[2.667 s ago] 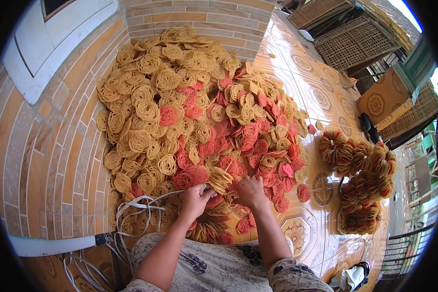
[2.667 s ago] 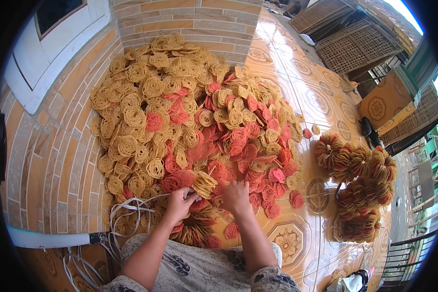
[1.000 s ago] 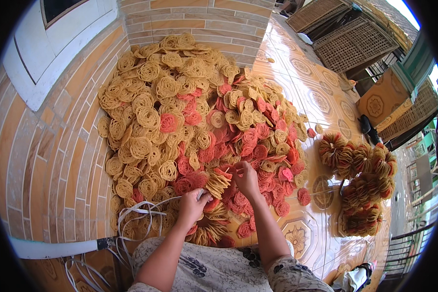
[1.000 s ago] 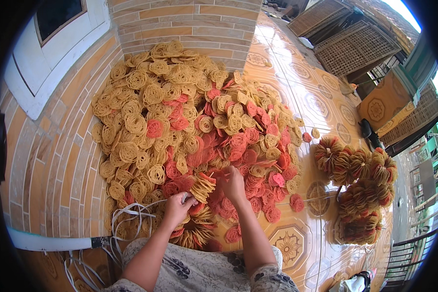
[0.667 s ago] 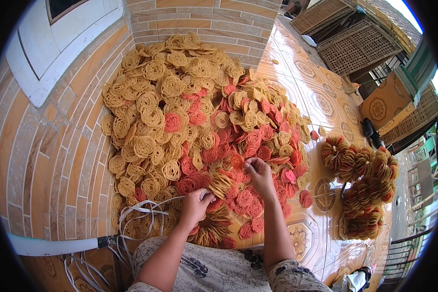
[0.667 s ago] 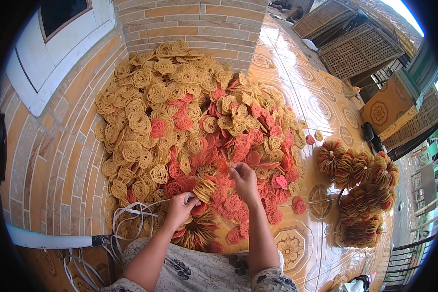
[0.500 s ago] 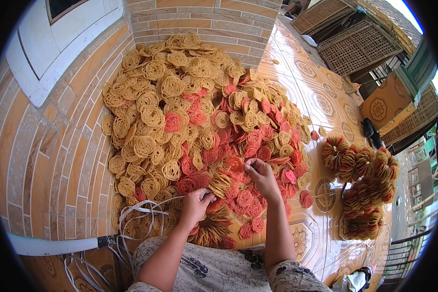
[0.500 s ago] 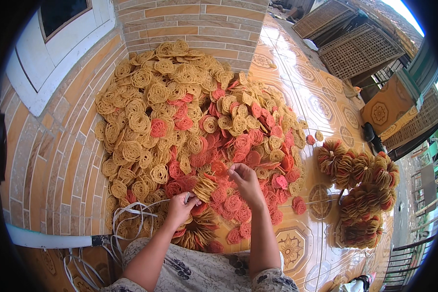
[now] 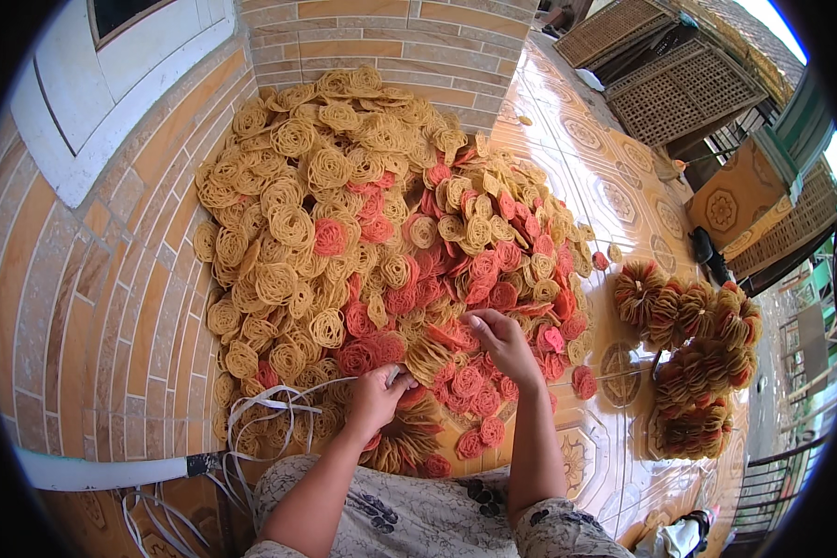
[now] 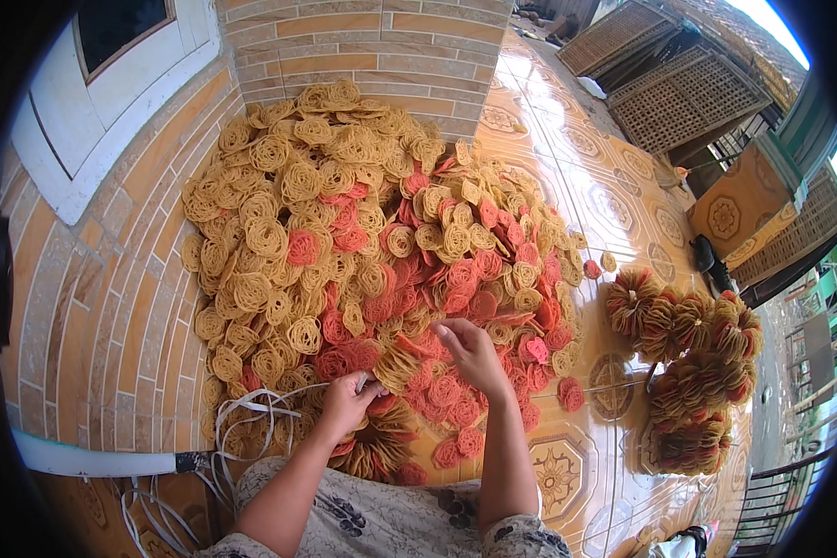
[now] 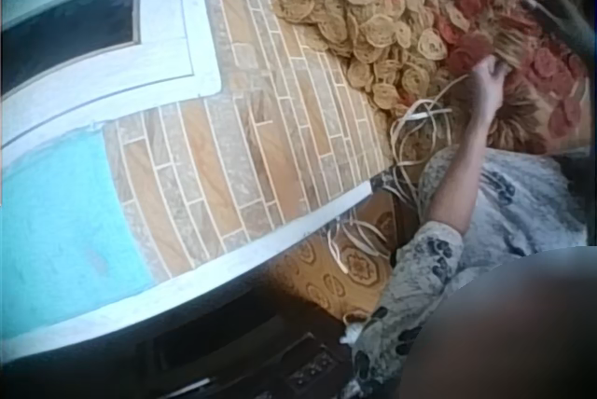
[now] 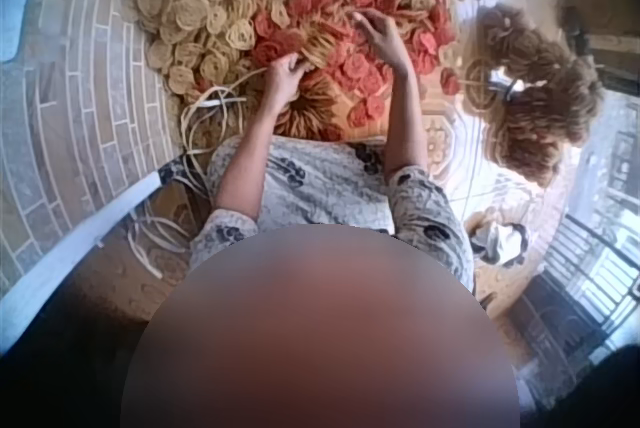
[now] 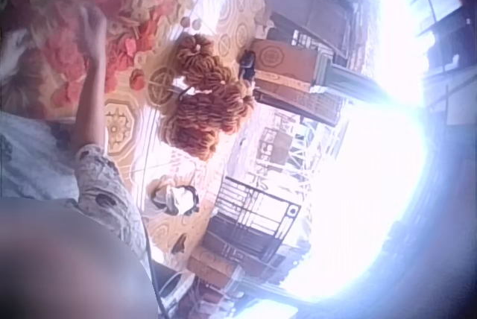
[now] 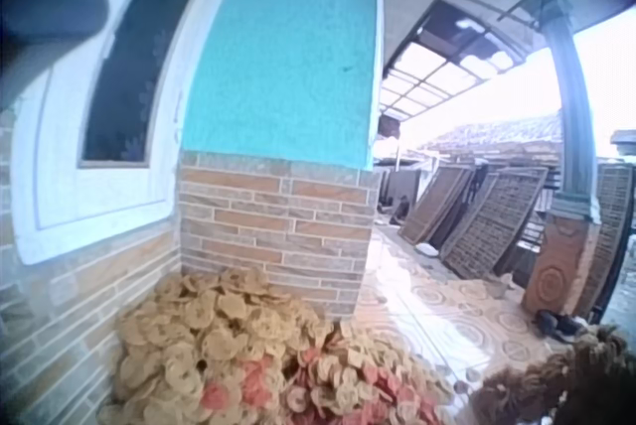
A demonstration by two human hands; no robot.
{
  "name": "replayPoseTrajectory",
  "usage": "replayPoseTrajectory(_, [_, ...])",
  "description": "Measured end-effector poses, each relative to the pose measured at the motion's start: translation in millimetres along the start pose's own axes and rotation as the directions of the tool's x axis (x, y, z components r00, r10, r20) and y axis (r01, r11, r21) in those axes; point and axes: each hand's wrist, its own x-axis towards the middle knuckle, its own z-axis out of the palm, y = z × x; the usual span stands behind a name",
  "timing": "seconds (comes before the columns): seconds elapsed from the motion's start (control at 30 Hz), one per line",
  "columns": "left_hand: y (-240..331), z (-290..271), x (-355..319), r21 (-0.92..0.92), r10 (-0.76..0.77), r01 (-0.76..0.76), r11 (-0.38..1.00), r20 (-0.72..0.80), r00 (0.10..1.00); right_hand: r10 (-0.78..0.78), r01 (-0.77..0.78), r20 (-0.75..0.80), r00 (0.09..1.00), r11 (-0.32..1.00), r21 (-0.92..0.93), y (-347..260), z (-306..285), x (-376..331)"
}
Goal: The person sits on a tiled floor and assembles small coiled decorative items by hand. They pick up individual coils, thread a white string through them, and place the finished units into a growing bundle on the floor.
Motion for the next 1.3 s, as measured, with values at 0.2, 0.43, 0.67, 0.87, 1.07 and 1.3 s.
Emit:
replayPoseTrajectory(0.2, [1.4,-3.0,-0.2,0.162,-0.002,-0.001,0.987,0.016,1.000,-0.025,0.043,0.087,0.996,0.975,-0.218,-11.7,14.9,-1.9])
replayPoseTrajectory(0.43, [8.4,-39.3,-4.0,-0.066,-0.051,0.048,0.997,-0.045,0.998,-0.285,0.181,-0.121,0.951,0.828,-0.531,-36.4,1.1,-70.2])
replayPoseTrajectory(0.67, [8.2,-64.0,-23.0,-0.360,-0.199,0.096,0.928,-0.261,0.945,-0.457,0.098,-0.445,0.770,0.774,-0.626,-40.7,-36.7,-164.9])
replayPoseTrajectory(0.87, [-16.8,-73.0,-13.3,-0.922,-0.522,-0.060,0.384,-0.270,0.809,-0.530,0.148,-0.565,0.632,0.799,-0.583,-100.3,-55.8,-204.7])
replayPoseTrajectory(1.07, [-29.2,-44.1,-10.8,-0.939,-0.561,-0.043,0.340,-0.239,0.793,-0.672,0.230,-0.361,0.647,0.623,-0.748,-166.5,-66.9,-210.3])
replayPoseTrajectory(1.3, [-27.0,-22.5,-21.5,-0.924,-0.553,-0.063,0.378,-0.280,0.785,-0.643,0.232,-0.343,0.685,0.639,-0.734,-162.3,-70.1,-210.1])
